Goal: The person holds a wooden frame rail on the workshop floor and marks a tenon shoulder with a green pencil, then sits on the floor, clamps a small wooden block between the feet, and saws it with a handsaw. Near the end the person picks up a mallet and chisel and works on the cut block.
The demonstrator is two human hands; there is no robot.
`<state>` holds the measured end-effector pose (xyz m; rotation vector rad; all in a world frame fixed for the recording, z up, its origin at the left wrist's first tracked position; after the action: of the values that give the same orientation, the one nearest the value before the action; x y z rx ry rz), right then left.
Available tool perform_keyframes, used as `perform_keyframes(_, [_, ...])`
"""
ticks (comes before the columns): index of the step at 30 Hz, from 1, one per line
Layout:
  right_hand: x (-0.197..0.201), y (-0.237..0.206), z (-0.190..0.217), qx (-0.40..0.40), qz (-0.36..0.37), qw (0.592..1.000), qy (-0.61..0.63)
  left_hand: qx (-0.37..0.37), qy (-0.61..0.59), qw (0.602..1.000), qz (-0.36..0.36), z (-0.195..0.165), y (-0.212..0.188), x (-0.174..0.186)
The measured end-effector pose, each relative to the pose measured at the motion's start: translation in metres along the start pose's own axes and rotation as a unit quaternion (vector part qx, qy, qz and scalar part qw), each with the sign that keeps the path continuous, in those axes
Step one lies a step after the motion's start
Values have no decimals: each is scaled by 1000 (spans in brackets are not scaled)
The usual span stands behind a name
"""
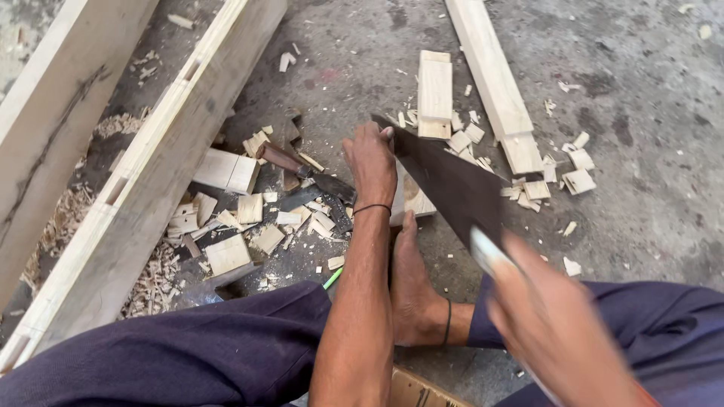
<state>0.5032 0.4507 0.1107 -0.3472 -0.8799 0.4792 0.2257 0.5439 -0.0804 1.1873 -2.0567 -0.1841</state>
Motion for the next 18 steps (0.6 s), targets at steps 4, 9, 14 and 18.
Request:
perform_keyframes(4, [9, -21, 5, 382, -144, 889, -209, -18, 25, 1000, -8, 1, 2, 7])
perform_keyframes(9, [26, -22, -22, 90, -73, 992, -49, -11, 21, 1000, -3, 8, 8, 5])
perform_keyframes(14, [6, 6, -25, 77, -14, 997, 20, -17, 15, 1000, 8, 12, 7, 3])
perform_keyframes(18, [43, -12, -88, 217, -136, 966, -46, -17, 2, 1000, -9, 15, 11, 10])
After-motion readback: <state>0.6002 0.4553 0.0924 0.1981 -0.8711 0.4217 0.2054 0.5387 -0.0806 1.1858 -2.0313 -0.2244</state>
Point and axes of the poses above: each hand's wrist, its own y-axis towards the middle knuckle, its own x-axis out of the back of the hand, z = x × y, the point moved 5 cm from there along y, towards the middle knuckle, and after that the axes turned 5 degrees about -x, right-handed, at the moved point
